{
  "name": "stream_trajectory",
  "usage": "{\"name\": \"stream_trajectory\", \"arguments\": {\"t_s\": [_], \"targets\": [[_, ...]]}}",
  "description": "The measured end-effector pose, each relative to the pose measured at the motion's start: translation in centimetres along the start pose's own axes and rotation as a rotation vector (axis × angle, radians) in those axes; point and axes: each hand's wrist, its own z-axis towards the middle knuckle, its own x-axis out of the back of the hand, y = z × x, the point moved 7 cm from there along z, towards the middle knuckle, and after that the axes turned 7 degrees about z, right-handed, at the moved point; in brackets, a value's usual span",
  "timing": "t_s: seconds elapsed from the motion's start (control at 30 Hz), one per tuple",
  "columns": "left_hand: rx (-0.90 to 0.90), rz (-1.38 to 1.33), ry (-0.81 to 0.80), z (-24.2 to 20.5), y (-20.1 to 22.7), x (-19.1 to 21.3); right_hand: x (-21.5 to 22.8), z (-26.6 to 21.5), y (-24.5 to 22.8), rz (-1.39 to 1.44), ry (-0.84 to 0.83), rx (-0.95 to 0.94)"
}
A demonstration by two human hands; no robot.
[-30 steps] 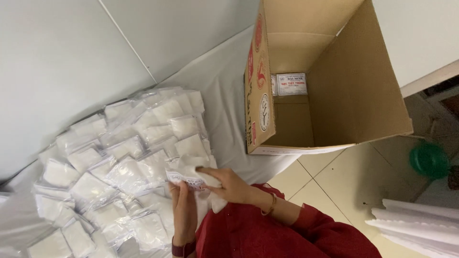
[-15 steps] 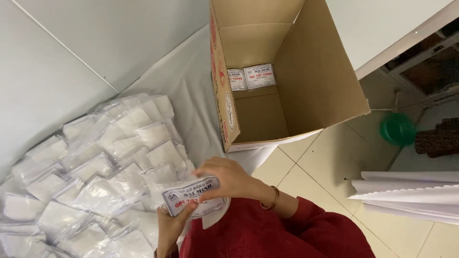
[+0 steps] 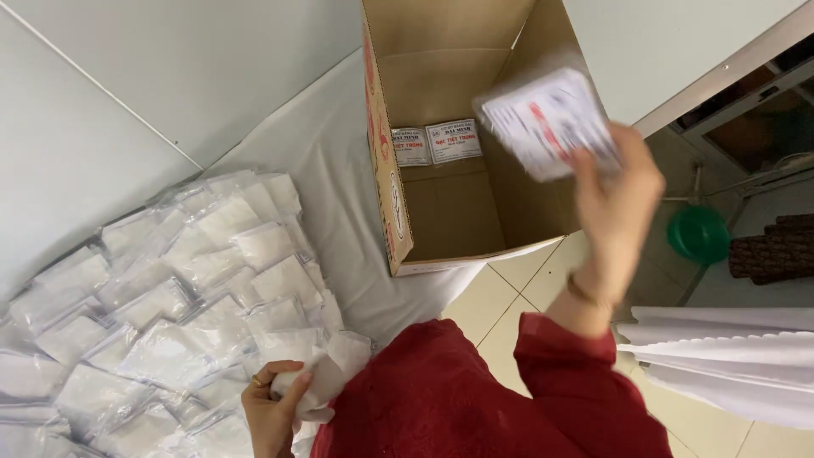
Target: The person picks up small, white, vacuum-sealed packages from a pile on a table and places them into a cardboard box. The person handles the packages by hand, repeatedly transferring them from the table to the box.
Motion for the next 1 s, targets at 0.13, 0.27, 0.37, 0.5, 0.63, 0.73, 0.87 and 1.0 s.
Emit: {"name": "stream_trajectory", "arguments": {"t_s": [0.13,0.27,0.37,0.5,0.63,0.73,0.87,1.0], "targets": [[0.001,-0.063,0.127,0.0,-0.4,1.3,-10.5,5.1,10.2,-0.659,-0.323,-0.020],[-0.038,-0.131,0.213,-0.3,-1.0,2.4,-25.0,4.4,24.9,-0.702,-0.943,-0.239],[-0.052,-0.142,0.236,-0.7,-1.6,3.0,-30.6,3.5,28.6,-0.576,-0.976,-0.141],[0.023,-0.184,0.285,-1.0,-2.0,3.6,-33.4,4.5,29.5,-0.404,-0.770,0.025],[-0.017,0.397,0.426,-1.0,-5.1,5.7,-30.3,5.0,22.7,-0.052,-0.649,0.214],[0.019,0.949,0.350,-0.1,-5.7,4.2,-24.1,2.7,13.9,0.137,-0.724,0.127],[-0.144,1.204,0.246,1.6,-7.7,-0.4,-15.0,-0.6,1.8,0.458,-0.689,-0.067],[0.023,1.258,0.216,2.1,-8.5,-3.2,-9.8,-5.9,-1.1,0.721,-0.855,-0.066]]}}
